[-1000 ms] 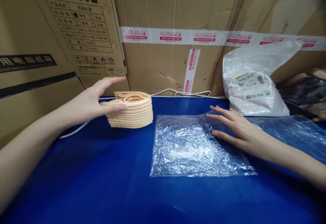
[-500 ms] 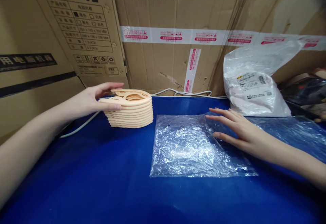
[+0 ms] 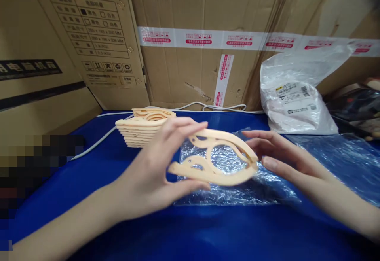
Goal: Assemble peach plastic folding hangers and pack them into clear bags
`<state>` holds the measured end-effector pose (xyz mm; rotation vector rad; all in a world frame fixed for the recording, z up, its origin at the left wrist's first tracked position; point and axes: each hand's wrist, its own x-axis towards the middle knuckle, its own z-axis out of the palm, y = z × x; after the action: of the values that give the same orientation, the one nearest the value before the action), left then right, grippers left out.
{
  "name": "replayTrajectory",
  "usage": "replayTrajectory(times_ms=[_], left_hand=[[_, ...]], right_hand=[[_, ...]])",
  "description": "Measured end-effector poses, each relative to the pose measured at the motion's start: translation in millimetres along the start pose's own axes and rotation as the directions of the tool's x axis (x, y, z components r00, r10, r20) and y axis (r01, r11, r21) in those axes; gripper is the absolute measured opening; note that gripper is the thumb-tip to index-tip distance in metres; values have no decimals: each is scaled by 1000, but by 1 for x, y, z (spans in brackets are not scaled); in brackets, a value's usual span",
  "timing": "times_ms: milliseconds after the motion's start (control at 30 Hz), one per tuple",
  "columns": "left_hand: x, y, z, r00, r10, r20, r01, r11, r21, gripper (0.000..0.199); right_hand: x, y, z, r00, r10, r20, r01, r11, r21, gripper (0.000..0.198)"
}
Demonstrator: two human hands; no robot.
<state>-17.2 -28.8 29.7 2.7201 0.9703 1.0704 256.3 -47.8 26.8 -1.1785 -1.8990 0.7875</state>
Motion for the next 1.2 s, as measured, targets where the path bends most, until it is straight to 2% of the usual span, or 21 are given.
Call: replayTrajectory(times_ms=[100,167,267,433,567,633,767,867,1100,1200], left_hand=[[-5,5,17,995,-15,99,21,998,-63,69],[-5,4,22,989,-10,147,21,997,-73,71],[-4,0,24,983,16,185,-3,998,-69,80],[-5,-2,25,973,8,231,21,992,-122,87],[-6,-2,25,972,-31,231,69,985,-159,76],[-6,-3,24,972,-14,234,48,989,-141,77],[-4,-6,21,972,63,228,-51,997,-58,92],[-4,-4,20,971,96,218,-99,995,0,94],[-7,0,20,976,133,170,-153,982,110,59],[-7,-3,21,973,166,161,-188,972,138,54]], right_hand=[[-2,-3,2,985,138,107,-156,970,187,43],[-1,-1,1,967,207,147,-238,943,232,45],[1,3,0,954,252,163,-287,923,256,46],[3,5,1,957,241,160,-278,919,279,41],[3,5,0,963,217,159,-254,927,274,40],[2,6,0,963,212,164,-251,929,272,39],[2,6,1,966,201,162,-242,924,297,37],[2,8,2,970,190,150,-227,926,300,35],[4,10,-1,968,198,156,-238,921,309,36],[5,10,-3,963,221,156,-260,914,312,36]])
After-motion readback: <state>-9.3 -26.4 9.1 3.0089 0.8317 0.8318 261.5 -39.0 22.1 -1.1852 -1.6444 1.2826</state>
